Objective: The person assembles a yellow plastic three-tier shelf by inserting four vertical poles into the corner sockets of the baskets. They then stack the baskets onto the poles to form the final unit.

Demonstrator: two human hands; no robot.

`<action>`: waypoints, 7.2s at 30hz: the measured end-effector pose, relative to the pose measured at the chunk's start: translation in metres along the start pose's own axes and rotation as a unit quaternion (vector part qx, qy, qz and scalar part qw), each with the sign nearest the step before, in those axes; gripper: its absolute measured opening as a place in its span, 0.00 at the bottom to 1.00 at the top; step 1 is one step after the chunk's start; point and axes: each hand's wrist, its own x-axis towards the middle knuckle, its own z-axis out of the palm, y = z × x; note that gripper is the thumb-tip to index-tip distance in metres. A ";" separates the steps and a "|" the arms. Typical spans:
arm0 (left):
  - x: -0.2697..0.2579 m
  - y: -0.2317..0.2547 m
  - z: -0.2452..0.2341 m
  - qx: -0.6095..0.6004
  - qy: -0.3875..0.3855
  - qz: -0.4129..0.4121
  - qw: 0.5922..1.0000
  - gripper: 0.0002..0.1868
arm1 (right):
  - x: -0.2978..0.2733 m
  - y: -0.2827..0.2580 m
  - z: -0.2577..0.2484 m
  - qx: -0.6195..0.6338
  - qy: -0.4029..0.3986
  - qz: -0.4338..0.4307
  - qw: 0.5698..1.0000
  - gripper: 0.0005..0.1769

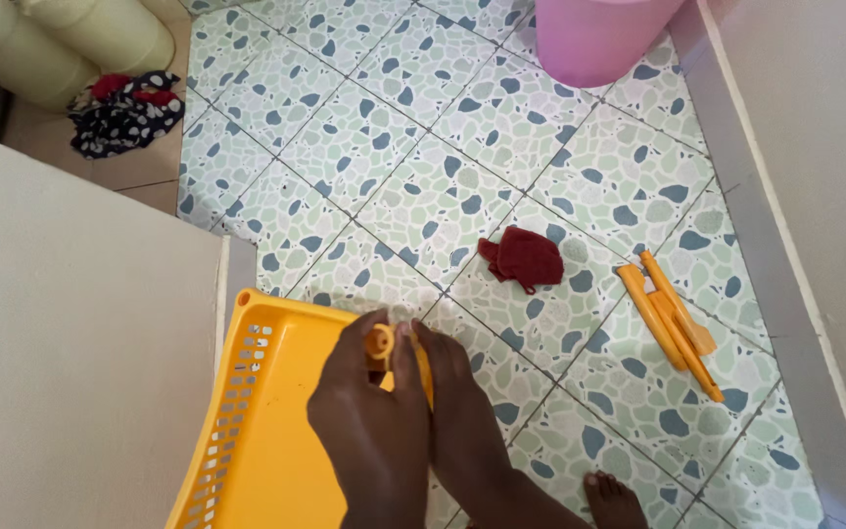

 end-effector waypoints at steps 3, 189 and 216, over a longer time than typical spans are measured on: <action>0.005 -0.009 0.000 -0.046 0.026 0.065 0.996 0.12 | 0.010 -0.003 0.007 -0.005 0.027 -0.037 0.999 0.33; 0.134 0.028 -0.105 -0.178 0.004 -0.219 0.959 0.22 | 0.187 -0.087 0.000 0.019 -0.264 -0.030 0.964 0.18; 0.168 -0.110 -0.131 -0.173 -0.022 -0.182 0.968 0.18 | 0.244 -0.052 0.144 -0.079 -0.313 0.059 0.944 0.23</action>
